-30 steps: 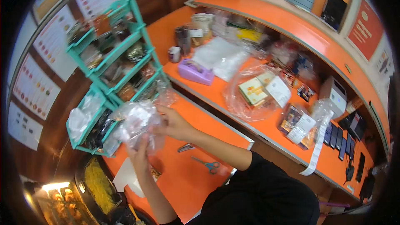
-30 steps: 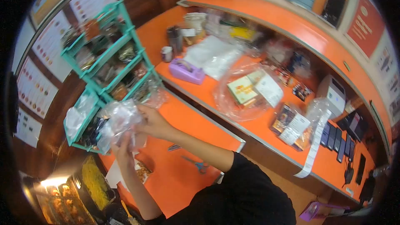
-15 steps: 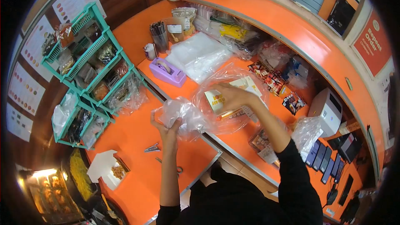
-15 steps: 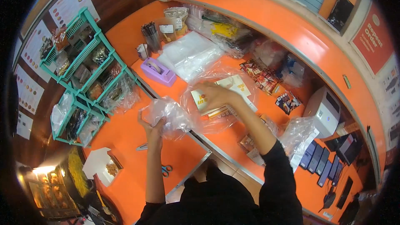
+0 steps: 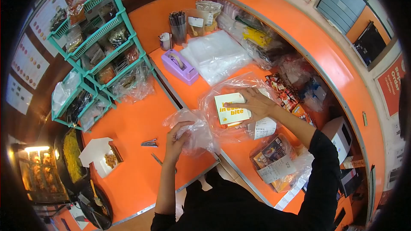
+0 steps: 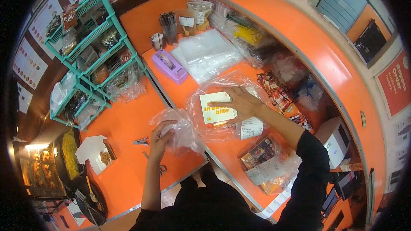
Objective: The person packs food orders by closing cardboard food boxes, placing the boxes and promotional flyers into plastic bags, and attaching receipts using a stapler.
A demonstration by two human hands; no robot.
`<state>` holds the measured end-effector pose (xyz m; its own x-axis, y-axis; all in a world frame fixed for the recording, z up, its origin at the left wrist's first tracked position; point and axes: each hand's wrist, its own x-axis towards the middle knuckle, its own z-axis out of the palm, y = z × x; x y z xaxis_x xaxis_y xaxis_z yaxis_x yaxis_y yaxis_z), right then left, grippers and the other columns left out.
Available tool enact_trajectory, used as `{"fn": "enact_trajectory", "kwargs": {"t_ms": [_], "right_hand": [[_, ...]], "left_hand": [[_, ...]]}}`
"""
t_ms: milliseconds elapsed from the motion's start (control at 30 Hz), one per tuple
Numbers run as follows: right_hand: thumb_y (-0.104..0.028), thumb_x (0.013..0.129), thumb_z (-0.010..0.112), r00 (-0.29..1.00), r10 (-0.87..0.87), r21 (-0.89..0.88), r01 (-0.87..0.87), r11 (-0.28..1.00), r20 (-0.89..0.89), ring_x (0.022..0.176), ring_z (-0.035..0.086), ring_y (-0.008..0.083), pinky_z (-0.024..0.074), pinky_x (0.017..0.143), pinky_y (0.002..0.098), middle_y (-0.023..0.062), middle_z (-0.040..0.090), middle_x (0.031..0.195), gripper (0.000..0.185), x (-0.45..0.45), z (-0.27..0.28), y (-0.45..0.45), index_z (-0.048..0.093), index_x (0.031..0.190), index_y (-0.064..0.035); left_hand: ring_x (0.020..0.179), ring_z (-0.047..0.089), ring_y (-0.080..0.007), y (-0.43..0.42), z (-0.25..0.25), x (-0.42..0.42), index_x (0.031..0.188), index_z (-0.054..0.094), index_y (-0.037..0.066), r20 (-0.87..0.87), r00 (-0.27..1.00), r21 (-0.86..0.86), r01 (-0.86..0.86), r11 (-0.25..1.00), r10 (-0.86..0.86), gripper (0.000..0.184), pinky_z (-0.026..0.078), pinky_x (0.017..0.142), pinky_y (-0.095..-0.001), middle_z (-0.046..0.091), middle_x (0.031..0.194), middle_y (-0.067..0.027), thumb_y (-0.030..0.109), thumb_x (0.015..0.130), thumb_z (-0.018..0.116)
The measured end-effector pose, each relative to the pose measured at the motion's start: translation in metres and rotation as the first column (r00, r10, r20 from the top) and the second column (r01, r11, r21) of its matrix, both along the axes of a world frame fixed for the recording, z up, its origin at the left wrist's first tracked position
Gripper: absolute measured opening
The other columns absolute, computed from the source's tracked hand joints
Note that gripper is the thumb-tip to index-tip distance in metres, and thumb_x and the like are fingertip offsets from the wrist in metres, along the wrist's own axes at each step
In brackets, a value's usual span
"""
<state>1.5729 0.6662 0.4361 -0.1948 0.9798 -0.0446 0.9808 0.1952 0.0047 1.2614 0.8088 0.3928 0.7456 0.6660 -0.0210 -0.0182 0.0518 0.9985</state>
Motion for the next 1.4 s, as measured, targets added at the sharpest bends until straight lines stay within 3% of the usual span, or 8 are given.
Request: {"fn": "enact_trajectory", "kwargs": {"t_ms": [333, 533, 667, 767, 967, 1100, 1167, 1400], "right_hand": [[-0.041, 0.062, 0.077, 0.951, 0.020, 0.160, 0.031, 0.987, -0.310, 0.114, 0.043, 0.0368, 0.0363, 0.096, 0.0478, 0.0182, 0.039, 0.126, 0.083, 0.023, 0.019, -0.013, 0.043, 0.137, -0.0297], [-0.040, 0.062, 0.077, 0.915, 0.026, 0.271, 0.093, 0.958, -0.404, 0.118, 0.041, 0.0377, 0.0345, 0.097, 0.0468, 0.0194, 0.040, 0.129, 0.083, 0.041, 0.019, -0.021, 0.046, 0.135, -0.0143], [-0.041, 0.061, 0.077, 0.905, 0.090, 0.259, 0.022, 0.966, -0.416, 0.118, 0.042, 0.0383, 0.0351, 0.097, 0.0472, 0.0192, 0.039, 0.130, 0.084, 0.044, 0.024, -0.017, 0.047, 0.135, -0.0165], [-0.042, 0.060, 0.077, 0.949, 0.013, 0.118, 0.025, 0.993, -0.314, 0.120, 0.039, 0.0365, 0.0316, 0.100, 0.0504, 0.0167, 0.039, 0.129, 0.083, 0.046, 0.019, -0.015, 0.046, 0.136, -0.0279], [-0.054, 0.064, 0.071, 0.997, 0.062, -0.068, -0.065, 0.996, -0.048, 0.121, 0.035, 0.0382, 0.0278, 0.102, 0.0532, 0.0150, 0.038, 0.130, 0.082, 0.022, 0.009, -0.006, 0.039, 0.138, -0.0375], [-0.059, 0.067, 0.067, 0.996, 0.078, -0.052, -0.080, 0.995, -0.033, 0.122, 0.035, 0.0370, 0.0269, 0.101, 0.0526, 0.0173, 0.038, 0.131, 0.076, 0.021, 0.007, -0.004, 0.045, 0.135, -0.0333], [-0.054, 0.064, 0.071, 0.998, 0.063, -0.077, -0.063, 0.995, -0.012, 0.123, 0.035, 0.0378, 0.0259, 0.103, 0.0538, 0.0162, 0.038, 0.131, 0.079, 0.016, 0.011, -0.004, 0.044, 0.136, -0.0333], [-0.062, 0.055, 0.072, 0.991, 0.051, -0.095, -0.039, 0.995, 0.125, 0.130, 0.031, 0.0394, 0.0276, 0.101, 0.0599, 0.0195, 0.033, 0.142, 0.100, -0.018, 0.045, 0.009, 0.039, 0.138, -0.0181]], "left_hand": [[0.105, 0.055, -0.0162, 0.007, 0.038, 0.052, 0.109, 0.064, 0.004, 0.135, 0.974, -0.075, 0.192, 0.979, -0.181, 0.027, 0.044, 0.092, -0.0302, 0.062, 0.112, -0.0063, 0.004, 0.083, 0.058], [0.118, 0.048, -0.0257, -0.021, -0.056, 0.147, 0.123, 0.056, 0.009, 0.174, 0.826, 0.153, 0.515, 0.843, -0.536, 0.048, 0.039, 0.098, -0.0380, 0.052, 0.128, -0.0140, 0.018, 0.077, 0.067], [0.127, 0.031, -0.0381, -0.059, -0.055, 0.182, 0.124, 0.052, 0.011, -0.132, 0.982, 0.673, 0.190, 0.715, -0.136, 0.059, 0.014, 0.106, -0.0580, 0.041, 0.131, -0.0202, 0.017, 0.068, 0.068], [0.126, 0.033, -0.0392, -0.037, -0.062, 0.164, 0.130, 0.045, 0.009, -0.082, 0.994, 0.785, 0.109, 0.610, -0.071, 0.067, 0.021, 0.107, -0.0536, 0.039, 0.133, -0.0197, 0.014, 0.067, 0.068], [0.128, 0.034, -0.0350, -0.021, -0.055, 0.100, 0.140, 0.025, 0.004, -0.045, 0.982, 0.062, 0.187, 0.980, -0.184, 0.090, 0.031, 0.107, -0.0405, 0.035, 0.137, -0.0201, 0.012, 0.064, 0.074], [0.132, 0.030, -0.0320, -0.024, -0.028, 0.114, 0.140, 0.023, 0.001, 0.002, 0.983, 0.556, 0.150, 0.818, -0.182, 0.096, 0.027, 0.109, -0.0413, 0.032, 0.140, -0.0158, 0.020, 0.065, 0.080], [0.133, 0.028, -0.0305, -0.026, -0.032, 0.125, 0.141, 0.021, 0.001, 0.280, 0.916, 0.249, 0.218, 0.943, -0.286, 0.104, 0.024, 0.110, -0.0411, 0.032, 0.139, -0.0159, 0.028, 0.062, 0.083], [0.132, 0.028, -0.0330, -0.028, -0.052, 0.117, 0.141, 0.014, -0.004, 0.362, 0.901, 0.417, 0.071, 0.906, -0.237, 0.108, 0.022, 0.110, -0.0411, 0.028, 0.139, -0.0219, 0.024, 0.062, 0.082]]}}
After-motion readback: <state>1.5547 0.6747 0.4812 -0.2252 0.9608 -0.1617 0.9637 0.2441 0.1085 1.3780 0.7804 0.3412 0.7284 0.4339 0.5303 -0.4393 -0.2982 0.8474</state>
